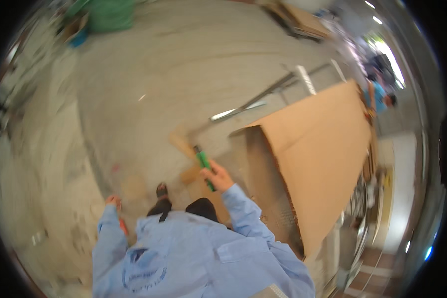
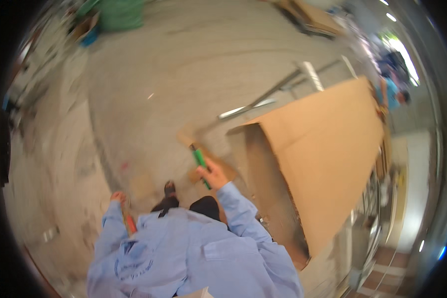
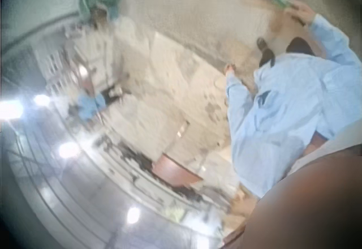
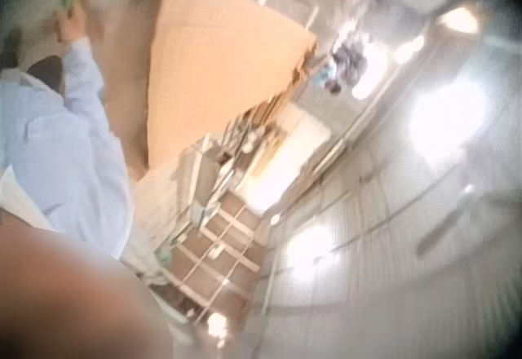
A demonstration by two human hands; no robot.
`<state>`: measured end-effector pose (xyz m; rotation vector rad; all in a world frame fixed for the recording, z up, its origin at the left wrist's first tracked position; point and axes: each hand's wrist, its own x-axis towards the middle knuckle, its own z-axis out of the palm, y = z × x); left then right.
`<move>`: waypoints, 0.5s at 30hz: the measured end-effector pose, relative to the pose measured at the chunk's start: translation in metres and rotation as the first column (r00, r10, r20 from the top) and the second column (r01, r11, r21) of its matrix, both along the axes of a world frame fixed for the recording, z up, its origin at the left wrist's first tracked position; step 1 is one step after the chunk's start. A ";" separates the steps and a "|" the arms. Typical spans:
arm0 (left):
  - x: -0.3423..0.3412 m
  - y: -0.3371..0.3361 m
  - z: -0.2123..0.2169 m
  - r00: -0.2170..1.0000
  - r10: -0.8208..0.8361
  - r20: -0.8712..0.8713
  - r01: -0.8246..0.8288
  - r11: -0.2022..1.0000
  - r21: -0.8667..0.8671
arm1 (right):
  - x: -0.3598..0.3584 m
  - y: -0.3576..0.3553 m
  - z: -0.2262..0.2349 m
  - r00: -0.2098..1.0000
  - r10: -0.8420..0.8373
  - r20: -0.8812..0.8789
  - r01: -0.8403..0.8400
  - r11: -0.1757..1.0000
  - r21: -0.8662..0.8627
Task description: The person wraps a large wooden panel with corrugated cardboard, trims the excess with a utility knife, and secures the package with tape. A coworker assists by applying tape to the opposite side.
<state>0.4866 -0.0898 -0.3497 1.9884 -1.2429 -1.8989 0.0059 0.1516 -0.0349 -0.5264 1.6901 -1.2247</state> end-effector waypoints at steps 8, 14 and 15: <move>-0.258 -0.260 0.036 0.925 -0.359 -0.121 0.343 0.929 -0.139 | 0.006 0.038 -0.154 0.854 0.090 -0.512 0.075 0.953 0.293; -0.373 -0.337 0.063 0.755 -0.647 0.106 0.653 0.726 -0.215 | 0.038 0.040 -0.242 0.997 -0.052 -0.056 0.076 0.635 0.768; -0.374 -0.348 0.068 0.742 -0.646 0.182 0.665 0.743 -0.076 | 0.038 0.030 -0.243 0.992 -0.118 -0.039 0.105 0.631 0.769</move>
